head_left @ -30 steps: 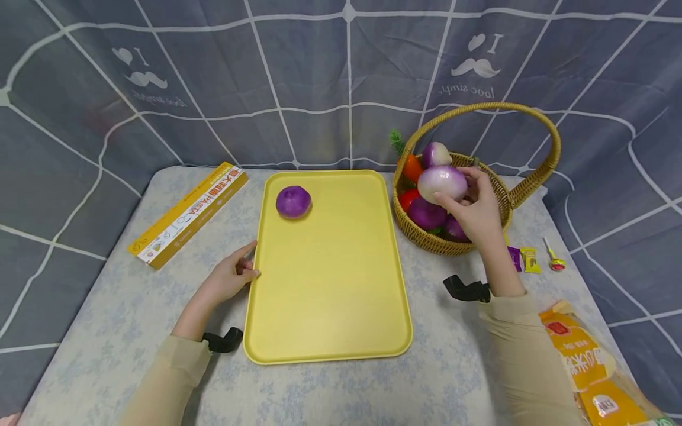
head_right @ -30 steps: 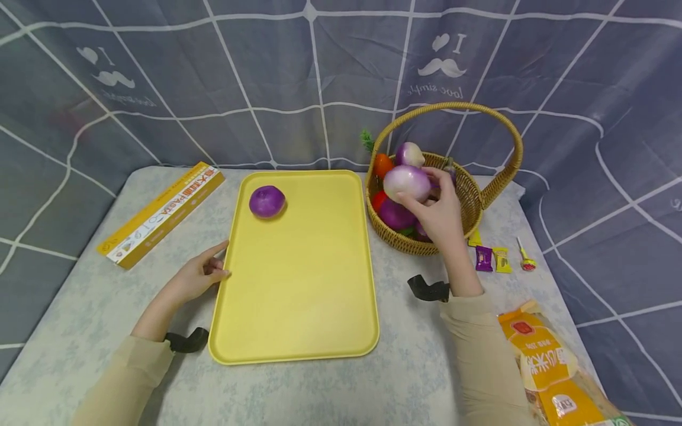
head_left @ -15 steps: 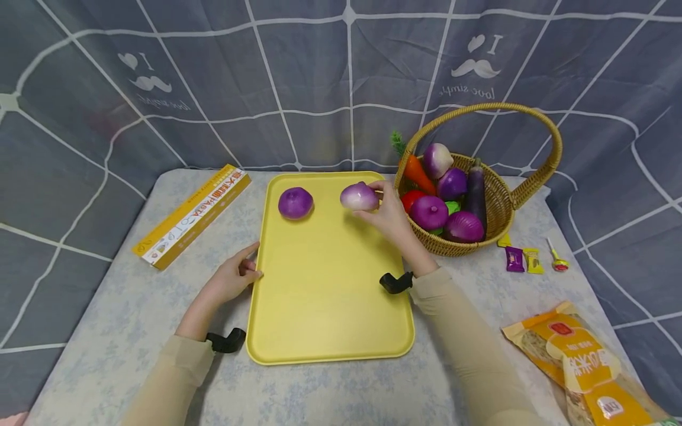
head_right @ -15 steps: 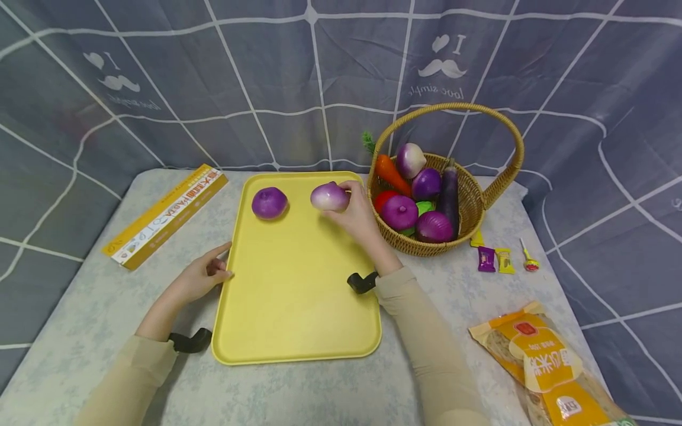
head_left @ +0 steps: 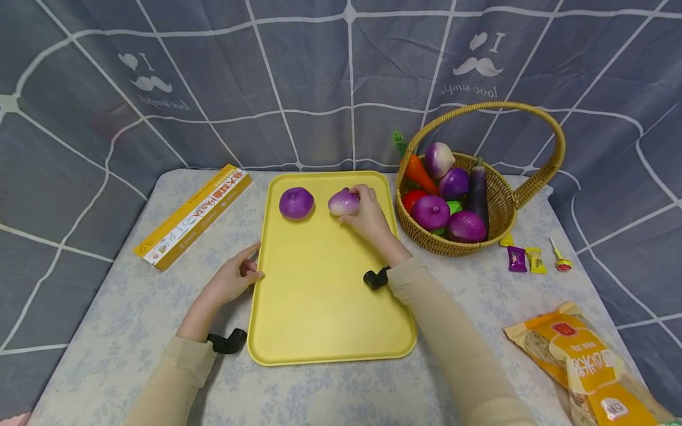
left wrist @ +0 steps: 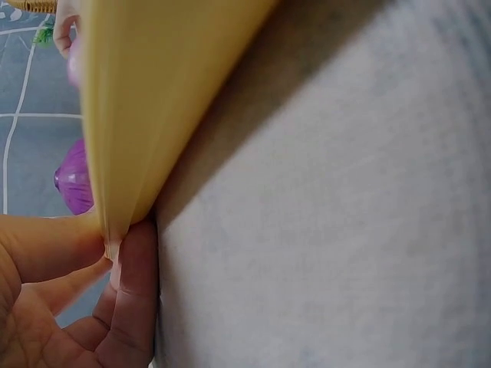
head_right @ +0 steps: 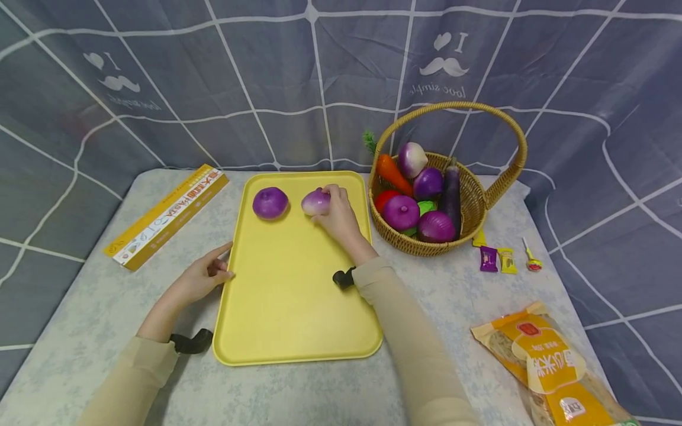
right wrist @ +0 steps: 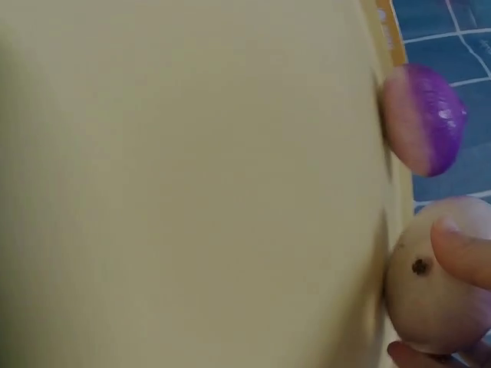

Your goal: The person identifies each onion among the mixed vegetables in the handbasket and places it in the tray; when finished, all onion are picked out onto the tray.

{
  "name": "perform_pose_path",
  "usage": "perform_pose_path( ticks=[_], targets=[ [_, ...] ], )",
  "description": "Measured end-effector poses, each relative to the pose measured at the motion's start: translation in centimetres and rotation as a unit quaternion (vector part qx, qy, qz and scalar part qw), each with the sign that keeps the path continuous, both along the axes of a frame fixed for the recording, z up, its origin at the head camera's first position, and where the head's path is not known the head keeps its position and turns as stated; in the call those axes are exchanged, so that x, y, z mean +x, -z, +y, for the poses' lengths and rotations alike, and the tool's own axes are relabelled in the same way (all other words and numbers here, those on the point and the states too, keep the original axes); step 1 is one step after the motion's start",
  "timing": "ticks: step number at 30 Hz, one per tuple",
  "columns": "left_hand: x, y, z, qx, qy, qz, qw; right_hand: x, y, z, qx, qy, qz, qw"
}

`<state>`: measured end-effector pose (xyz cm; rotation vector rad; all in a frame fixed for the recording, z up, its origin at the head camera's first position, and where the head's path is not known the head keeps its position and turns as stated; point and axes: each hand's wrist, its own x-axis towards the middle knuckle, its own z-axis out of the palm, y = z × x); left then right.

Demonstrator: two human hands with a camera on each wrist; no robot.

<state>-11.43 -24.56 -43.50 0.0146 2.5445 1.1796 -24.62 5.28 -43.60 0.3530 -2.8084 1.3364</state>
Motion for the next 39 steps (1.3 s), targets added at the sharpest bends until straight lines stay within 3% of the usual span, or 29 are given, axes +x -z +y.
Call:
perform_pose_path(
  ticks=[5, 14, 25, 31, 35, 39],
  targets=[
    [0.0, -0.1, 0.1, 0.002, 0.000, 0.000, 1.0000, 0.0, 0.5, -0.5, -0.028, -0.004, 0.005, 1.000],
    [-0.1, -0.1, 0.0, 0.001, -0.004, -0.003, 1.0000, -0.2, 0.9, -0.7, -0.103, 0.009, -0.041, 0.994],
    [-0.1, -0.1, 0.0, -0.001, -0.001, -0.009, 1.0000, 0.2, 0.7, -0.4, -0.076, 0.025, -0.060, 0.995],
    [0.0, -0.2, 0.1, -0.004, -0.001, -0.014, 0.9999, 2.4, -1.8, 1.3, -0.080, 0.022, -0.064, 0.994],
    [0.0, -0.2, 0.1, -0.004, -0.003, -0.015, 0.9999, 4.5, -4.4, 3.7, -0.118, 0.003, -0.038, 0.992],
    [0.0, -0.2, -0.1, -0.002, -0.002, -0.014, 0.9999, 6.5, -6.8, 7.2, -0.123, 0.016, -0.009, 0.992]
  ],
)
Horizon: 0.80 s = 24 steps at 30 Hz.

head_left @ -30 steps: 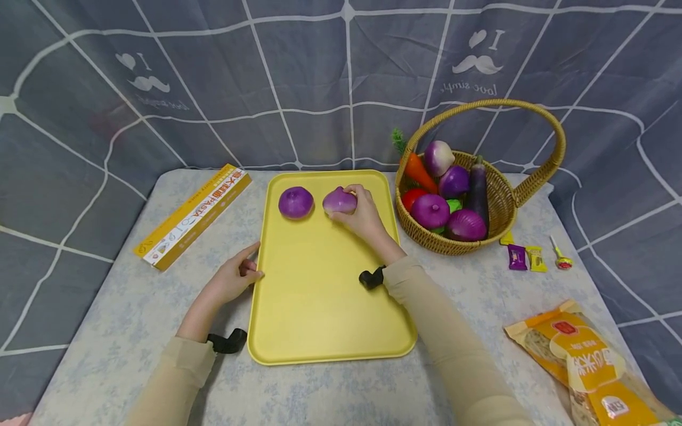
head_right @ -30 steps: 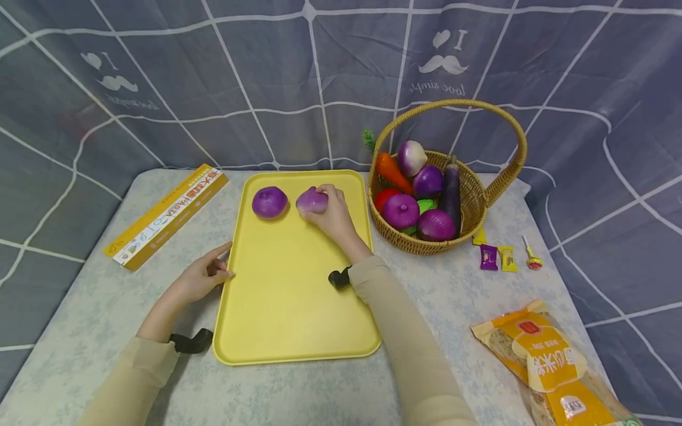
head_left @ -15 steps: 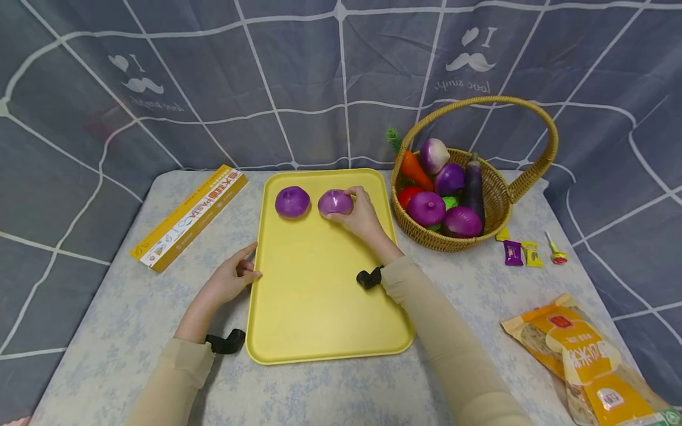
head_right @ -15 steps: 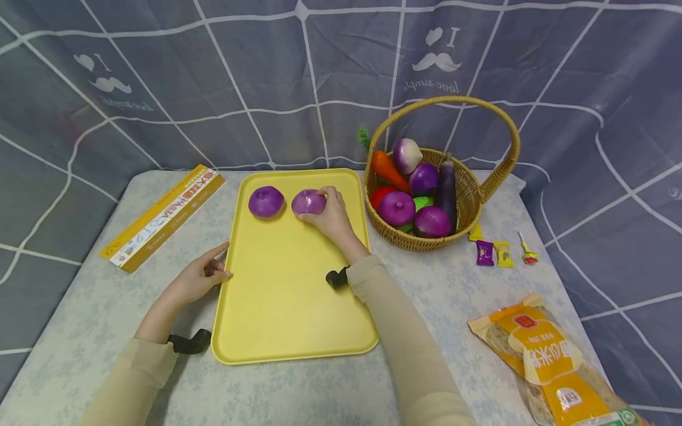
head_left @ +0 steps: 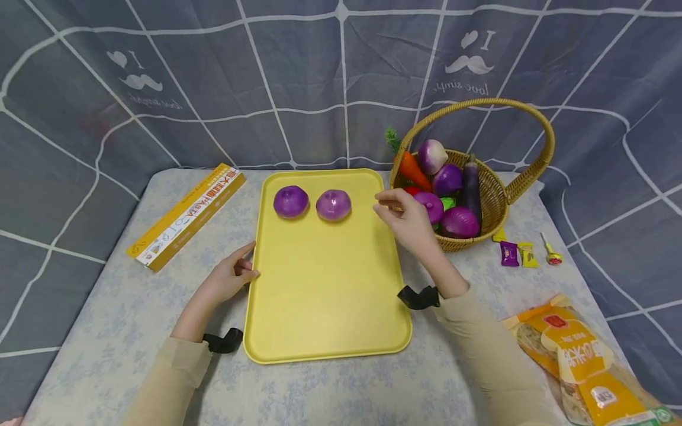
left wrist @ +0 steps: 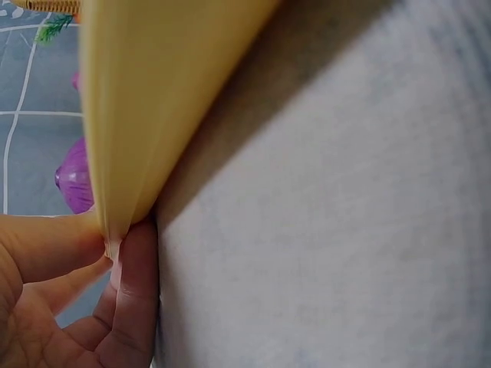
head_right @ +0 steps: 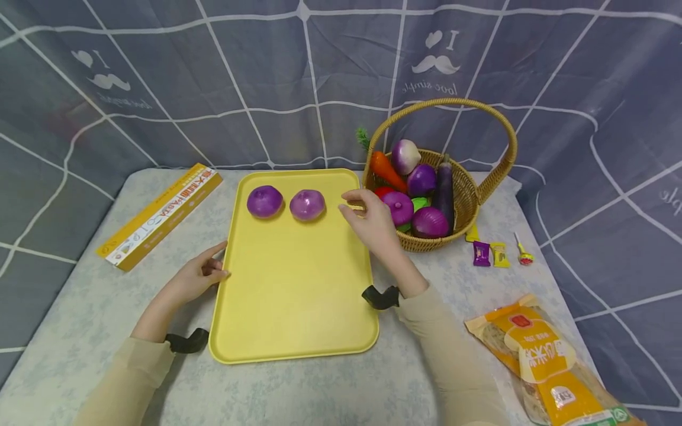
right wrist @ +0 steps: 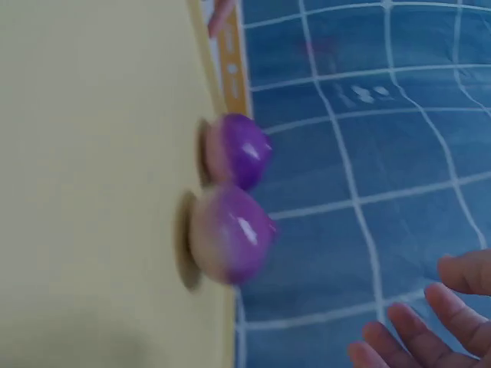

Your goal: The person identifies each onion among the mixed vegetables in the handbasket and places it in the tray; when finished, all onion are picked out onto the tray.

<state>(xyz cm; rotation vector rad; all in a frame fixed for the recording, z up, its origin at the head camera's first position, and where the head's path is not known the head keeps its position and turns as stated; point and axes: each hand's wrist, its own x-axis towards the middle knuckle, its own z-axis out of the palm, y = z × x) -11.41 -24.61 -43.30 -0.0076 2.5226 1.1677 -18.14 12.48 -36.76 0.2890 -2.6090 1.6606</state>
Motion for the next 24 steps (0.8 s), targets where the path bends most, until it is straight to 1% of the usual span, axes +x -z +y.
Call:
perform_pose_path(
  ticks=[3, 7, 9, 11, 15, 18, 20, 22, 24],
  targets=[
    [0.0, 0.0, -0.1, 0.005, 0.005, 0.001, 1.0000, 1.1, -1.1, 3.1, 0.024, 0.034, 0.016, 0.999],
    [-0.1, 0.0, -0.3, 0.012, 0.013, 0.003, 0.9998, 2.3, -1.6, 7.0, 0.044, 0.084, 0.033, 0.995],
    [0.0, 0.0, -0.3, 0.014, 0.016, 0.005, 0.9998, 2.7, -1.7, 8.6, 0.041, 0.102, 0.038, 0.993],
    [0.0, 0.0, -0.3, 0.015, 0.016, 0.006, 0.9997, 3.0, -1.8, 9.9, 0.025, 0.116, 0.039, 0.992],
    [0.0, 0.1, -0.3, 0.014, 0.015, 0.005, 0.9998, 3.2, -1.7, 12.1, 0.004, 0.140, 0.031, 0.990],
    [0.0, 0.1, -0.4, 0.013, 0.013, 0.005, 0.9998, 3.0, -1.6, 13.1, 0.012, 0.150, 0.021, 0.988],
    [0.0, 0.1, -0.4, 0.013, 0.012, 0.005, 0.9998, 2.9, -1.5, 13.5, 0.032, 0.150, 0.008, 0.988],
    [0.0, 0.1, -0.3, 0.014, 0.011, 0.005, 0.9998, 2.8, -1.4, 13.9, 0.067, 0.141, -0.012, 0.988],
    [-0.1, 0.1, -0.3, 0.015, 0.012, 0.004, 0.9998, 2.5, -1.3, 14.2, 0.100, 0.121, -0.034, 0.987]
  ],
)
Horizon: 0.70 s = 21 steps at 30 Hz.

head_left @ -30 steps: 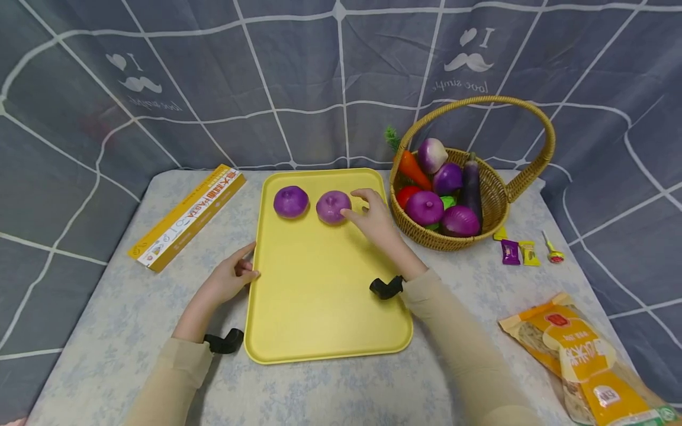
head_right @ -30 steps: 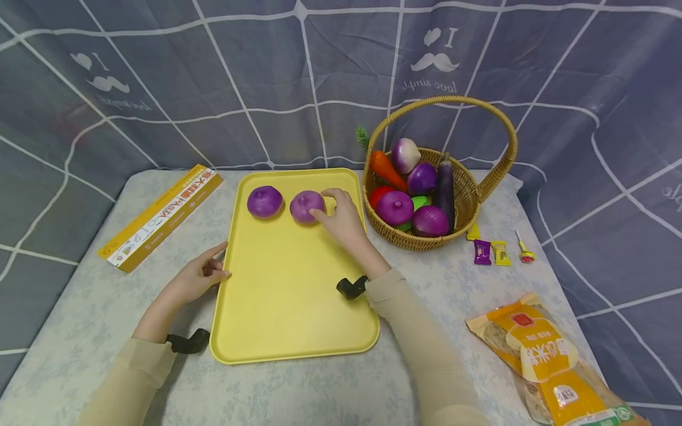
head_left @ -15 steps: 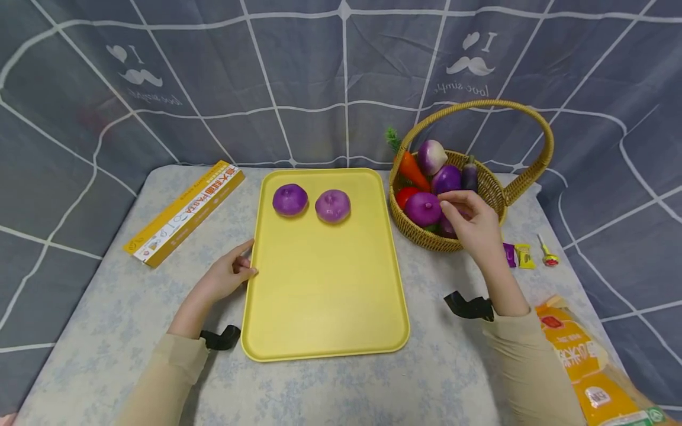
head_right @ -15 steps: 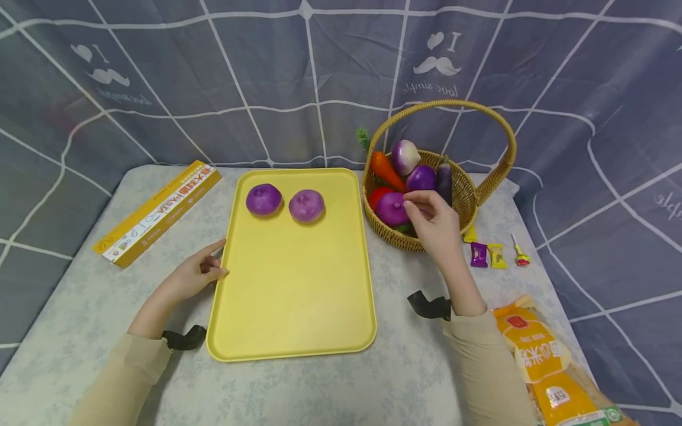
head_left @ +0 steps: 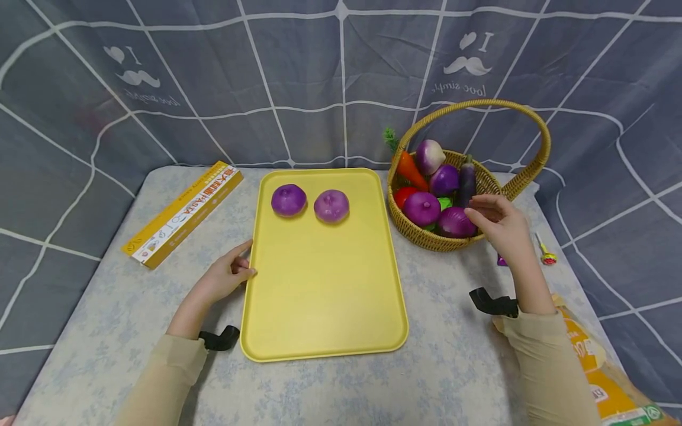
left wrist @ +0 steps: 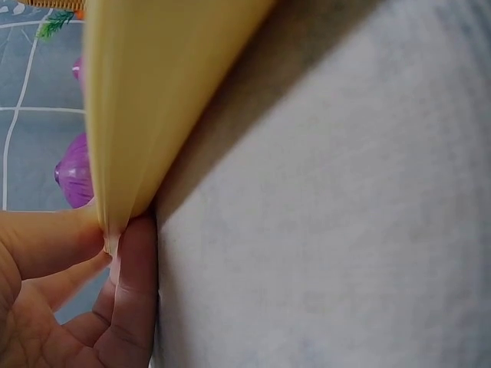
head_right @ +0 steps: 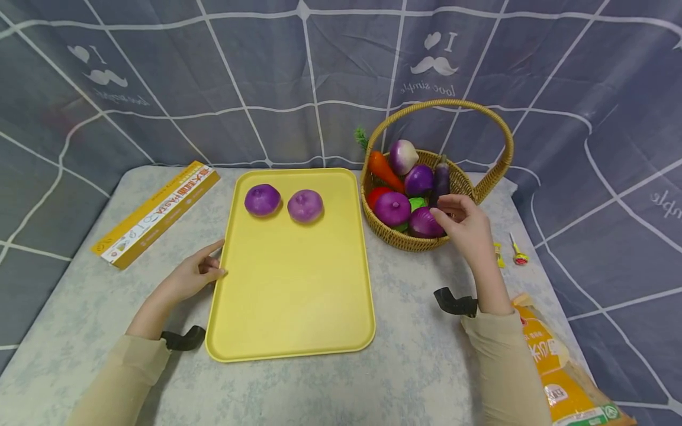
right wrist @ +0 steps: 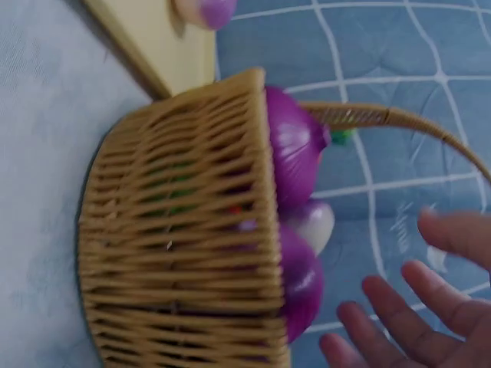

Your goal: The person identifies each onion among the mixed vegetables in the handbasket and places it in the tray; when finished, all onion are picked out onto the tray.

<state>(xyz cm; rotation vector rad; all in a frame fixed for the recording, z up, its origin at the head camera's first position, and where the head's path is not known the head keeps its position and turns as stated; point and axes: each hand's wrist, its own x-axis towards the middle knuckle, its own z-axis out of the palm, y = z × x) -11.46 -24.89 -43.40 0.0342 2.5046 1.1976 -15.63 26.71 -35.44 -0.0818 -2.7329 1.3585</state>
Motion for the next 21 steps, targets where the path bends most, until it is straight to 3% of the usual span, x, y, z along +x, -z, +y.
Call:
perform_pose_path(
  ticks=[4, 8, 13, 17, 21],
  targets=[
    [0.0, -0.1, 0.0, -0.001, -0.001, -0.004, 1.0000, -0.7, 0.3, 0.4, 0.032, -0.046, -0.049, 0.997],
    [0.0, -0.1, 0.0, 0.000, -0.002, -0.006, 1.0000, -1.3, 0.6, 0.6, 0.053, -0.072, -0.071, 0.993],
    [-0.1, -0.1, 0.0, 0.002, -0.005, -0.011, 0.9999, -2.1, 0.9, 0.5, 0.115, -0.098, -0.090, 0.984],
    [-0.1, 0.0, 0.0, 0.001, -0.007, -0.014, 0.9999, -2.4, 1.4, 0.4, 0.149, -0.103, -0.094, 0.979],
    [-0.1, 0.0, -0.1, -0.002, -0.008, -0.013, 0.9999, -2.5, 1.9, 0.3, 0.152, -0.094, -0.083, 0.980]
  ],
)
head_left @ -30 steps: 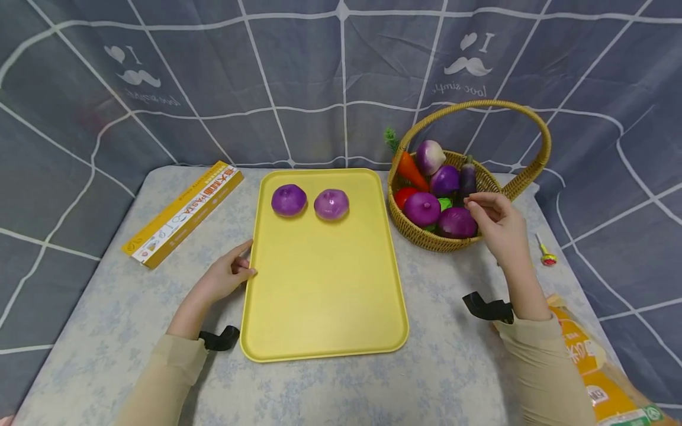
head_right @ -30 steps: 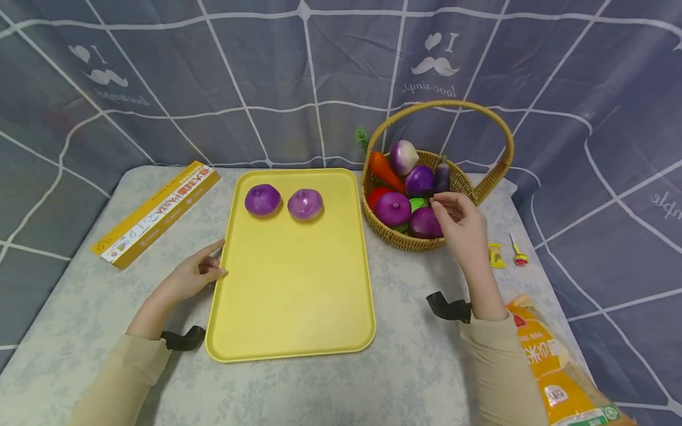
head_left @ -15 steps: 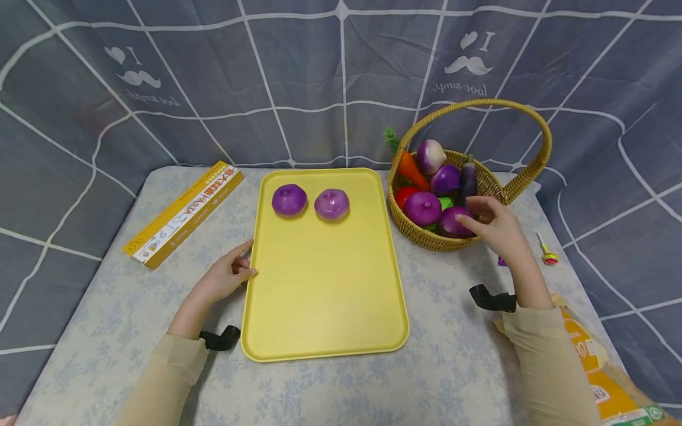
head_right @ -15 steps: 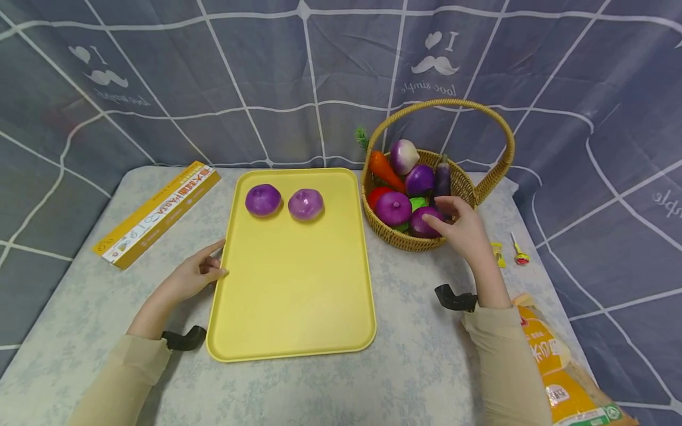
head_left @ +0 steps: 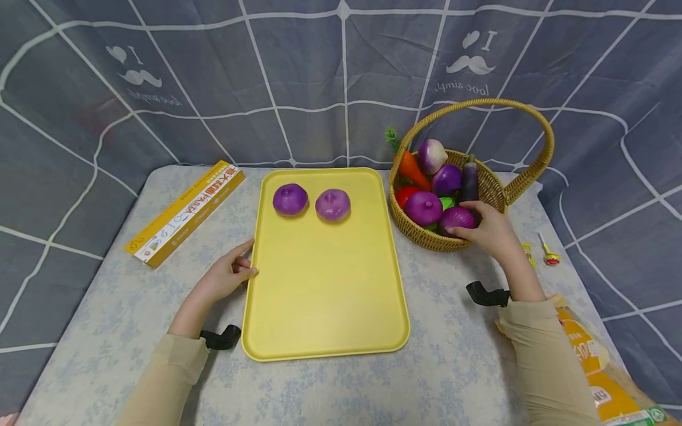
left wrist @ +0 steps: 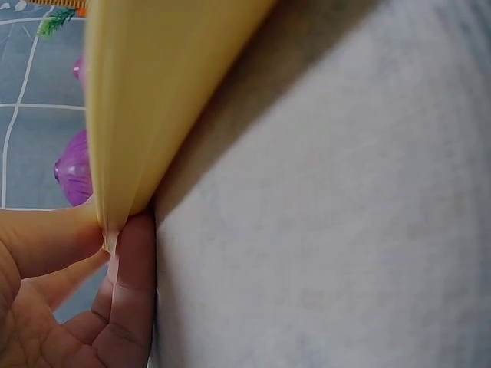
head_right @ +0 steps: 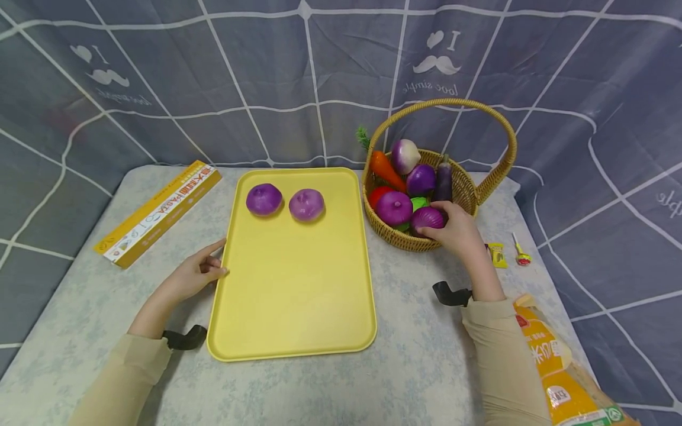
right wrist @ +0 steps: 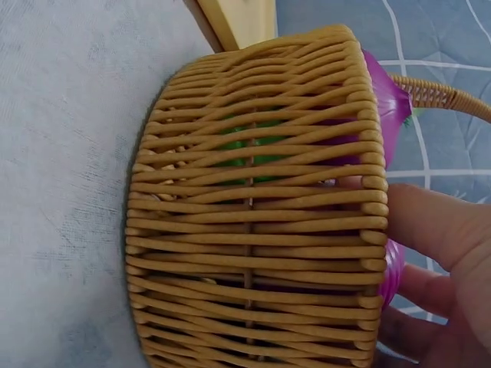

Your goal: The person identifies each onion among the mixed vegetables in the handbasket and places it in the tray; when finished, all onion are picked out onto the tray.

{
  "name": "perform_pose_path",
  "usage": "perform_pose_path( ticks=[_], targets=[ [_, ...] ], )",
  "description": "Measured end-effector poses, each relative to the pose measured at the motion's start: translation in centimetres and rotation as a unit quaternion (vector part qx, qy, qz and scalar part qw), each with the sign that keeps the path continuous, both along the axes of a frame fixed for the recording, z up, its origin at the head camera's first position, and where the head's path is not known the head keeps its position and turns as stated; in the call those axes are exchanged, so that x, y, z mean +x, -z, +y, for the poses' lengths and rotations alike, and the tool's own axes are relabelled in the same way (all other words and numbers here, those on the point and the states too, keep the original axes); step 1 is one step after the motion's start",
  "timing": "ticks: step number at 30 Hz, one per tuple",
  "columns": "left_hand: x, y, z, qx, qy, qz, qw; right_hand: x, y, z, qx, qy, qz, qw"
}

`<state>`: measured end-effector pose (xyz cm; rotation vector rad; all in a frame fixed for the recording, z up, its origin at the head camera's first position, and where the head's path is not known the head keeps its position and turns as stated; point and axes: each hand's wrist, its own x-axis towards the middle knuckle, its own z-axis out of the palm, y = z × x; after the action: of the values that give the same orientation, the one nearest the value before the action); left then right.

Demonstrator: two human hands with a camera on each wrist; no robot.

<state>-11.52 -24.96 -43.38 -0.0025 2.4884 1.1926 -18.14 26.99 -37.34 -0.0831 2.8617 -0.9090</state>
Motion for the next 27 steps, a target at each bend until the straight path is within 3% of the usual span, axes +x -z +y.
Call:
perform_pose_path(
  ticks=[6, 15, 18, 21, 24, 27],
  targets=[
    [0.1, 0.0, 0.0, -0.003, 0.002, 0.003, 1.0000, 0.4, -0.1, 0.0, -0.014, 0.018, 0.020, 1.000],
    [-0.1, -0.2, 0.0, -0.006, 0.007, 0.013, 0.9999, 1.9, -2.4, -0.3, -0.088, 0.105, 0.040, 0.990],
    [-0.1, -0.3, 0.1, -0.006, 0.008, 0.013, 0.9999, 2.2, -3.2, -1.3, -0.140, 0.142, 0.056, 0.978],
    [-0.1, -0.4, 0.1, -0.007, 0.006, 0.009, 0.9999, 2.2, -3.6, -3.3, -0.217, 0.159, 0.078, 0.960],
    [-0.1, -0.4, 0.1, -0.008, 0.005, 0.007, 0.9999, 2.1, -3.5, -5.9, -0.287, 0.147, 0.096, 0.942],
    [0.0, -0.3, 0.1, -0.008, 0.004, 0.007, 0.9999, 1.9, -2.9, -8.7, -0.325, 0.119, 0.104, 0.932]
  ],
)
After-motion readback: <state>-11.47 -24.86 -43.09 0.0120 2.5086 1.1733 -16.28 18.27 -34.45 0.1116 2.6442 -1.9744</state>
